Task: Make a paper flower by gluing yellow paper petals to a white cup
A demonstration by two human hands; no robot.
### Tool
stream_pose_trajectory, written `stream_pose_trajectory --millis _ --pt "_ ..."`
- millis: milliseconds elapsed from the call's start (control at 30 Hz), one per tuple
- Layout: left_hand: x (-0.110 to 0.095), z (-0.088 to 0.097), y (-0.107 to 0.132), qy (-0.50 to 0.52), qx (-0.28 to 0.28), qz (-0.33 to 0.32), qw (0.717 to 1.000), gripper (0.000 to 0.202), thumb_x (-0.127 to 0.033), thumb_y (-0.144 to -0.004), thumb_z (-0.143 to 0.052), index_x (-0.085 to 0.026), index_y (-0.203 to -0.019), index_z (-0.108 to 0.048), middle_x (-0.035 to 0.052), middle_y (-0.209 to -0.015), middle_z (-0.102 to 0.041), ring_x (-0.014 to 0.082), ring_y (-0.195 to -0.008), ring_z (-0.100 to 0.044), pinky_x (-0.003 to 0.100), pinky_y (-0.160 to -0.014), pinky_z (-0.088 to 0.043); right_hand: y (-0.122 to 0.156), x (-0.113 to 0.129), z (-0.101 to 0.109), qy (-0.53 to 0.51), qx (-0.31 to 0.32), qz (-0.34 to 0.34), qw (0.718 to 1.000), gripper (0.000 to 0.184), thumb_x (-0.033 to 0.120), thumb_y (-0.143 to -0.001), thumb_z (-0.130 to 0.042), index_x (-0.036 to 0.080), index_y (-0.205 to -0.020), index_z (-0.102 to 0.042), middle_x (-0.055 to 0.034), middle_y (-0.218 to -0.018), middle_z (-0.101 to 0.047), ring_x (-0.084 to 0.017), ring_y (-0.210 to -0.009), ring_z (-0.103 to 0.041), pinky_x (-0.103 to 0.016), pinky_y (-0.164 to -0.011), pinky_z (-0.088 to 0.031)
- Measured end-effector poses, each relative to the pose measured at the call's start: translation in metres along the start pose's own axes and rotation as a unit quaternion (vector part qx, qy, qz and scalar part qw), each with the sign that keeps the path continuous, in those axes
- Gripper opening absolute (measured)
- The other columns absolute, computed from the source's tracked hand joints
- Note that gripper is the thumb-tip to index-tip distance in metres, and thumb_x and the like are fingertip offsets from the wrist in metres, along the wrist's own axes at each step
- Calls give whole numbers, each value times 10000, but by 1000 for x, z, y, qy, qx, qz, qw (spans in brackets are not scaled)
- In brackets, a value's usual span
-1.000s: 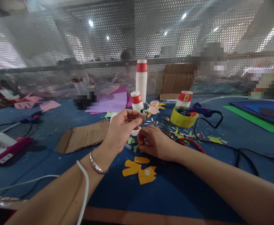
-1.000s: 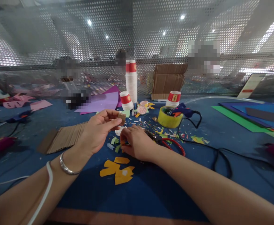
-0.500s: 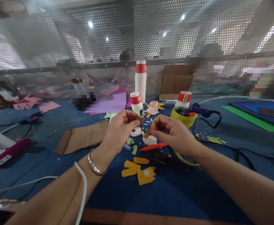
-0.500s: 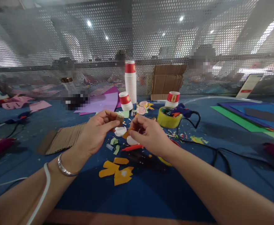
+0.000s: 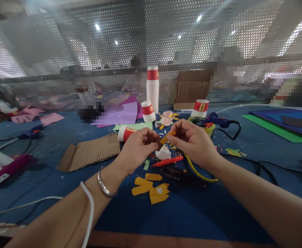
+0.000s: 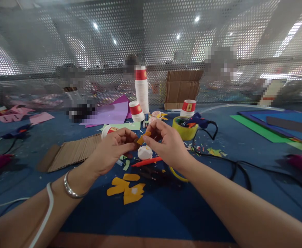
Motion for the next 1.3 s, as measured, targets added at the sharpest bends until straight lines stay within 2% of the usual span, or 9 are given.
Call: stream_pose_trajectory --millis 233,433,633,933,1300 --pt "0 -2 0 -1 23 -6 1000 200 -173 -705 -722 -176 -841 -576 -21 -754 -609 116 -688 -583 223 -548 -494 -1 -1 -1 -5 -6 13 1000 143 259 -840 -656 203 -803 -530 16 -759 -536 -118 -646 -497 -277 -589 -433" --pt "0 -4 -2 17 38 -34 999 235 -173 -679 -761 -162 -833 -584 -24 -777 -604 104 -702 -575 263 -671 -495 0 -2 -1 6 -6 20 1000 138 252 -841 -658 203 -803 -535 15 -751 -541 -126 -649 -506 -287 -590 -437" --pt "0 -4 -1 15 42 -35 998 276 -296 -708 -798 -170 -817 -577 -15 -768 -601 120 -699 -565 308 -703 -492 0 -3 -1 -6 2 14 1000 147 265 -847 -662 201 -817 -533 16 -758 -544 -120 -640 -505 -278 -581 -441" --pt "-1 -2 -3 -21 28 -66 997 197 -265 -764 -746 -179 -804 -573 -15 -747 -598 122 -677 -555 311 -677 -480 1 -1 -3 -16 9 2 1000 145 277 -847 -658 203 -828 -535 16 -766 -539 -120 -644 -491 -278 -583 -439" --pt "0 0 -2 -25 32 -96 995 175 -252 -793 -728 -182 -835 -574 -23 -741 -583 117 -677 -539 290 -642 -456 1 -5 -6 6 59 -38 998 156 339 -862 -651 192 -863 -598 -11 -752 -630 -155 -658 -561 -306 -601 -444"
Point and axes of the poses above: each hand's wrist, its own y-axis away from the middle knuckle, its own z-axis out of the back of the hand, x = y × z, the point moved 5 cm from there along -y, towards the middle knuckle
